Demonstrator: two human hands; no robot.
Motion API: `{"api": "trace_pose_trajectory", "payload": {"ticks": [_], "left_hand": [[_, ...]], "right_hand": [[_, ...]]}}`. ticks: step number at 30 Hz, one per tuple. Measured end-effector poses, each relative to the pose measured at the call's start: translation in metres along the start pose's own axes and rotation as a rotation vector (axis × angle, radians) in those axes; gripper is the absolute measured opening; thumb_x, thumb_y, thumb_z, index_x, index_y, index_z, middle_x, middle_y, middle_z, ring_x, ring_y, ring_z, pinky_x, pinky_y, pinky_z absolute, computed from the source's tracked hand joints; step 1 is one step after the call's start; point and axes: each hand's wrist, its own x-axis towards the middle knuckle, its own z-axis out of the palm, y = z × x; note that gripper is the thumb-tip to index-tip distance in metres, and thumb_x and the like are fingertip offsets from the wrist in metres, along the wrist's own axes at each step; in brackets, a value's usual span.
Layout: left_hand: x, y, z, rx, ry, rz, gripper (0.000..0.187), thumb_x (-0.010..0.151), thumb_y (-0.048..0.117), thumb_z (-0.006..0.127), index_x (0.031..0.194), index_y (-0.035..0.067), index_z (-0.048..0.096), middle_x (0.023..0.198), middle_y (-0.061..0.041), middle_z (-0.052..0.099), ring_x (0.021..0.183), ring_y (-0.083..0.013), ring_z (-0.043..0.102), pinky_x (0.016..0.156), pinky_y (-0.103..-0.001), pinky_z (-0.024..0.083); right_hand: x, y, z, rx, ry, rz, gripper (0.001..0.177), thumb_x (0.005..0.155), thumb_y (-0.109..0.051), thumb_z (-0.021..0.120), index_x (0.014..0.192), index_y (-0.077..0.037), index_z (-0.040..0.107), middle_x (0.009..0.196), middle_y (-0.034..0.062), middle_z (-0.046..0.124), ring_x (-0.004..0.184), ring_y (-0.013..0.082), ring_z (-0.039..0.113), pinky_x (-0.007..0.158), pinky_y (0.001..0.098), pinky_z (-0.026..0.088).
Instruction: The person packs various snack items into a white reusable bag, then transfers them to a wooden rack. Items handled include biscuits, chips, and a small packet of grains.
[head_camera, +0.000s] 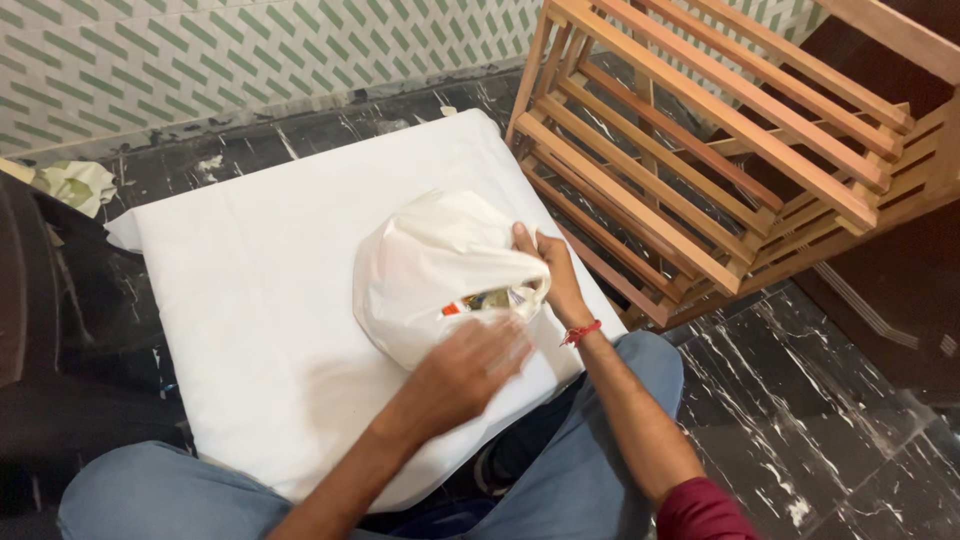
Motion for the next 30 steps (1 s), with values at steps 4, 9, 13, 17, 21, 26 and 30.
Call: {"api": "trace_pose_trajectory", "payload": {"ticks": [4,9,13,17,21,26,30], "left_hand": [[-0.005,-0.04,0.002,0.284,-0.013,-0.467,0.054,0.073,0.017,0.079,0.124,0.003,0.071,0.137,-0.027,0.059,0.108,-0.0386,0.061,0.094,-0.048,0.05],[-0.051,-0.051,-0.015,0.112,0.237,-0.885,0.055,0.069,0.001,0.076,0.123,0.008,0.072,0.118,-0.013,0.069,0.104,-0.0303,0.064,0.089,-0.041,0.052],[-0.061,-0.049,-0.015,-0.269,0.662,-1.511,0.033,0.092,0.001,0.066,0.126,0.004,0.064,0.098,-0.027,0.062,0.089,-0.0378,0.058,0.079,-0.04,0.046],[-0.069,-0.056,-0.02,0.044,0.882,-1.026,0.055,0.081,-0.009,0.064,0.134,0.001,0.054,0.125,-0.021,0.058,0.119,-0.0347,0.058,0.097,-0.038,0.046],[-0.078,-0.06,-0.016,0.405,0.313,-0.298,0.037,0.084,0.003,0.064,0.12,0.01,0.071,0.128,-0.019,0.06,0.125,-0.0385,0.054,0.11,-0.053,0.04],[-0.07,-0.05,0.017,0.201,-0.026,-0.093,0.033,0.089,0.005,0.062,0.12,0.002,0.071,0.134,-0.01,0.067,0.135,-0.0266,0.059,0.115,-0.048,0.045],[-0.071,-0.055,0.013,0.277,0.064,-0.332,0.039,0.084,0.001,0.063,0.122,0.002,0.071,0.135,-0.009,0.069,0.129,-0.0248,0.063,0.107,-0.046,0.047]], "right_hand": [[0.003,0.055,-0.011,-0.106,0.13,0.003,0.057,0.103,-0.048,0.058,0.068,-0.004,0.069,0.053,0.0002,0.058,0.05,0.0084,0.05,0.049,0.0272,0.038],[0.005,0.078,-0.023,-0.362,0.202,0.181,0.053,0.101,-0.048,0.063,0.073,-0.003,0.071,0.059,0.0058,0.062,0.058,0.0171,0.059,0.06,0.0347,0.045],[-0.007,0.042,-0.012,-0.263,0.639,-0.426,0.038,0.089,-0.016,0.079,0.11,0.005,0.055,0.101,0.016,0.061,0.092,0.0258,0.06,0.083,0.0377,0.049],[-0.046,-0.004,-0.016,-0.432,0.69,-0.963,0.028,0.091,0.011,0.061,0.116,0.001,0.054,0.117,0.0195,0.058,0.11,0.0323,0.059,0.097,0.0425,0.048],[-0.069,-0.033,0.002,-0.418,0.073,-1.08,0.029,0.082,0.008,0.061,0.107,-0.004,0.07,0.11,0.012,0.072,0.108,0.028,0.07,0.096,0.0385,0.056],[-0.066,-0.039,0.035,-0.434,0.0,-0.762,0.033,0.091,-0.006,0.074,0.122,-0.001,0.067,0.122,0.0183,0.067,0.115,0.0373,0.064,0.101,0.0432,0.051],[-0.054,-0.033,0.031,-0.424,-0.011,-0.712,0.051,0.083,-0.01,0.073,0.131,0.001,0.059,0.133,0.0241,0.056,0.124,0.0428,0.052,0.107,0.0487,0.043]]}}
